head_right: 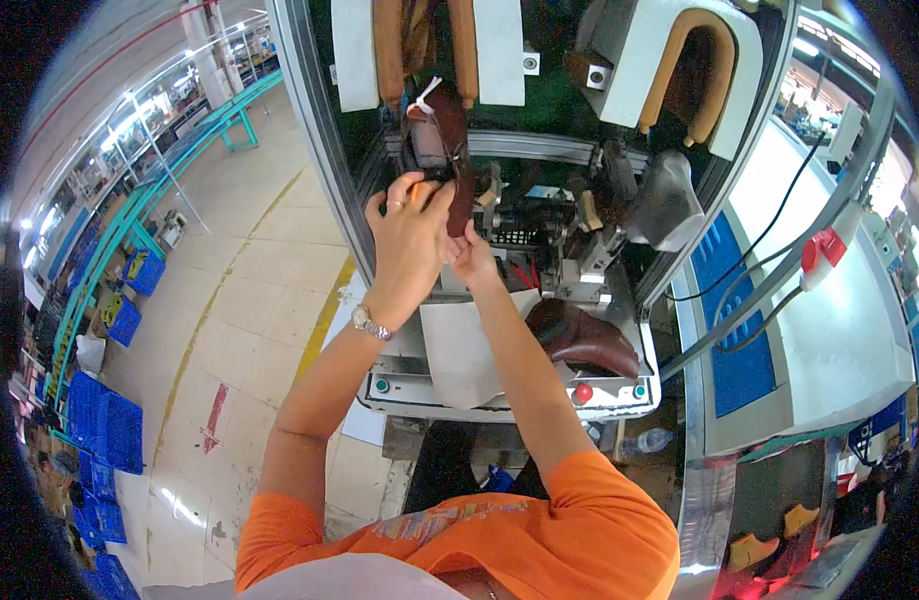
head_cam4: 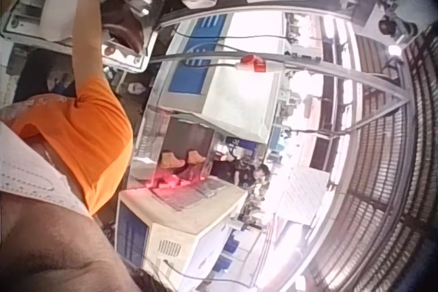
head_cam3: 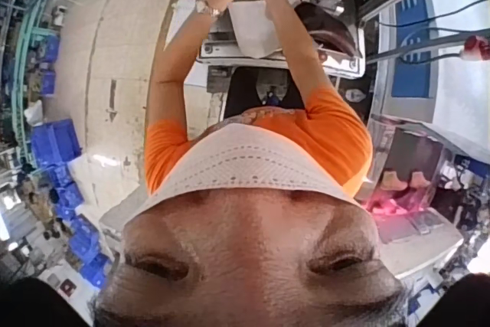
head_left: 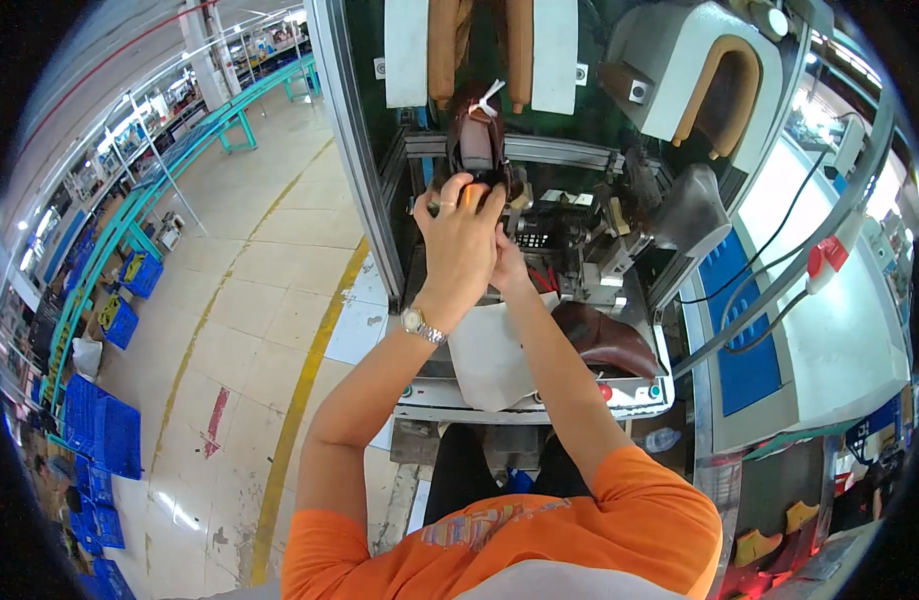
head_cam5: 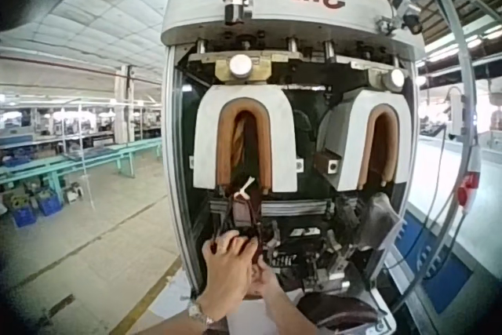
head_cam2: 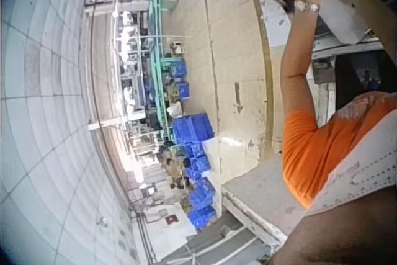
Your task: The person repeatedly picks up brown sandals from a conveyor belt, places them into a machine mold, and removes them after processing. The worker handles the footwear one at a time, moving them between the machine and the belt in a continuous loop.
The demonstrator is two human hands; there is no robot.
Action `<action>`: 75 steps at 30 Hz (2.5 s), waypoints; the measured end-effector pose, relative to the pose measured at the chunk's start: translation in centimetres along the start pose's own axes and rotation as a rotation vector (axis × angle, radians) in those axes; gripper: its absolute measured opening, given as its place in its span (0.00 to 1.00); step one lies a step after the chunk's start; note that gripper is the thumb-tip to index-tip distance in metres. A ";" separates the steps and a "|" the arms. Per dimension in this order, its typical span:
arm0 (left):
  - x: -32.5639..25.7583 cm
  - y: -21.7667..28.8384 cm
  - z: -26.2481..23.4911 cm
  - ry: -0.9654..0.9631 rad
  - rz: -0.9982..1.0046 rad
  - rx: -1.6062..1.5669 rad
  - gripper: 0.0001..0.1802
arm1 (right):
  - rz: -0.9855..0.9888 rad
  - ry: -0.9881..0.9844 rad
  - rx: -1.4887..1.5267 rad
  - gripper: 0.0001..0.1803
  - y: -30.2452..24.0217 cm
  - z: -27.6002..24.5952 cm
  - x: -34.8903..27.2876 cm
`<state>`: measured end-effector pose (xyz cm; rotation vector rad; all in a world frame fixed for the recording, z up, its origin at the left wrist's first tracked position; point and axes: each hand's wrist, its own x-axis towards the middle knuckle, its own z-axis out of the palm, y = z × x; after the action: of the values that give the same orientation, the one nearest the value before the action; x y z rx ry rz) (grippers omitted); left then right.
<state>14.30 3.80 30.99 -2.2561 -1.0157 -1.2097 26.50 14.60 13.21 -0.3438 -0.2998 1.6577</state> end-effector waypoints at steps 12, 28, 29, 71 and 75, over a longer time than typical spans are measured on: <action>-0.8 -0.3 -0.3 -0.078 -0.091 -0.038 0.20 | -0.155 -0.017 -0.029 0.17 0.6 -0.9 1.7; -1.3 -0.8 0.7 0.003 -0.226 -0.022 0.20 | -0.089 -0.191 -0.015 0.25 1.2 3.8 -0.9; -1.5 -1.0 0.7 0.006 -0.216 -0.027 0.20 | -0.095 -0.164 -0.007 0.25 1.3 3.2 -0.4; -7.5 -2.6 -0.5 0.022 -0.308 -0.380 0.18 | -0.131 0.110 -0.042 0.17 0.8 -0.8 1.0; -19.6 -7.5 3.1 -0.222 -0.590 -0.239 0.25 | -0.145 0.206 -0.375 0.11 -0.9 -0.5 -2.3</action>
<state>3.17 2.57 12.96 -2.3906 -1.7998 -1.3796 27.82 12.40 13.20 -0.7514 -0.4699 1.4060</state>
